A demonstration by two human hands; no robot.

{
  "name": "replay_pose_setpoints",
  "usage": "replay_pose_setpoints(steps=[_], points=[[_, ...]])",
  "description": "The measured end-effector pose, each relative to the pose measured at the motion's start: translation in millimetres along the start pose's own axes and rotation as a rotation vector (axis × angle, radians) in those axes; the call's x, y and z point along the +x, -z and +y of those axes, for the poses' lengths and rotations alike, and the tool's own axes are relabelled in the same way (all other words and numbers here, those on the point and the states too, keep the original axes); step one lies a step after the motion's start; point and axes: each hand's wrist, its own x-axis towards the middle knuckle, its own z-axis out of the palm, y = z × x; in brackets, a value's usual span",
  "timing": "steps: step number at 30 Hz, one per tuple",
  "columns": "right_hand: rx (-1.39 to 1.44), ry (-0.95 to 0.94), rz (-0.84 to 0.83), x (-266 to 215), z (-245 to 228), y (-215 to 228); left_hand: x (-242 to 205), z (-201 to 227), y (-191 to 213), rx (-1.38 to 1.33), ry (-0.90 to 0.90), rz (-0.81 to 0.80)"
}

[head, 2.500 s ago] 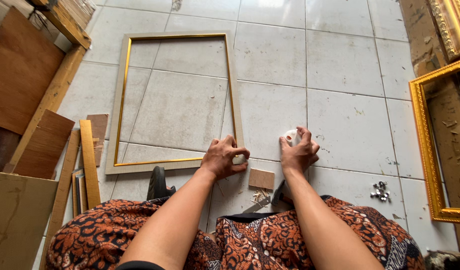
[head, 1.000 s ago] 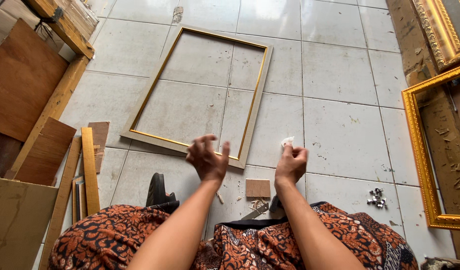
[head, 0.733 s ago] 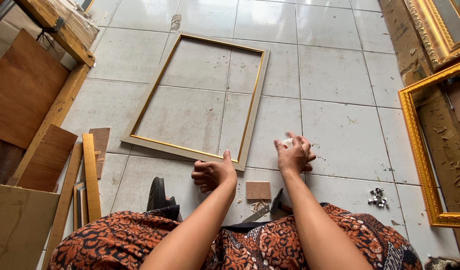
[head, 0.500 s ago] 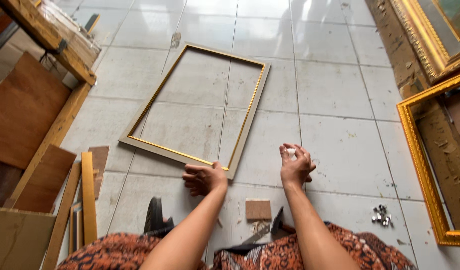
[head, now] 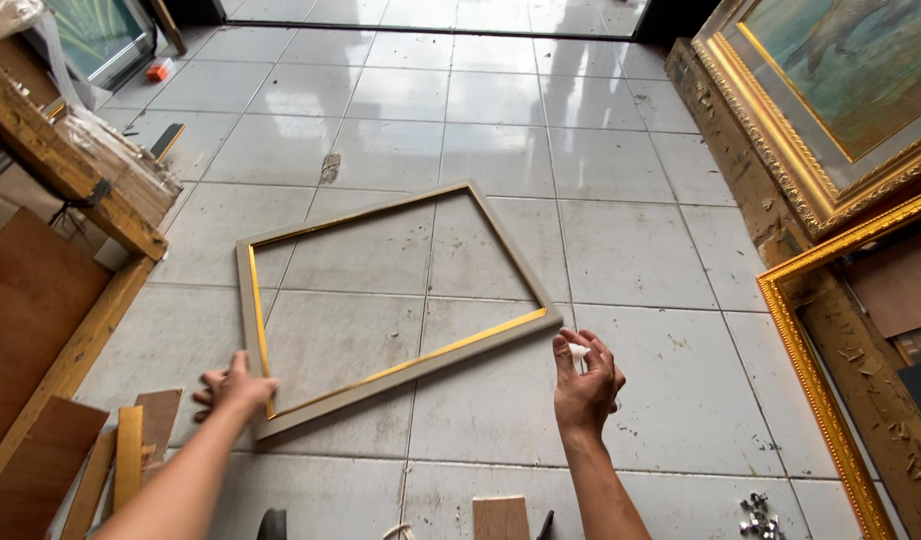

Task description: The person assembles a rectangular picture frame on the floor. They apply glue to the mitered corners, insert metal corner brackets, and hammer them in to secure the joints. The person flips the frame to work on different corners and finishes by placing the assembled frame against a wall.

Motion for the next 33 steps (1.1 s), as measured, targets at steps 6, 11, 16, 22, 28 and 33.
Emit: replay_pose_setpoints(steps=[6, 11, 16, 22, 28, 33], points=[[-0.015, -0.094, 0.002, 2, -15, 0, 39, -4, 54, 0.122, 0.106, -0.197], [-0.017, -0.076, 0.052, 7, -10, -2, 55, 26, 73, 0.245, 0.114, -0.25], [0.033, -0.122, 0.076, 15, -4, -14, 72, 118, 35, 0.054, -0.111, 0.161], [0.018, -0.096, 0.093, 22, 12, -26, 9, 335, -58, 0.227, -0.816, 0.251], [0.018, -0.143, 0.108, 33, 35, -37, -112, 486, -104, 0.378, -0.675, -0.288], [0.059, -0.214, 0.106, 38, 46, -36, -106, 499, -161, 0.483, -0.76, -0.217]])
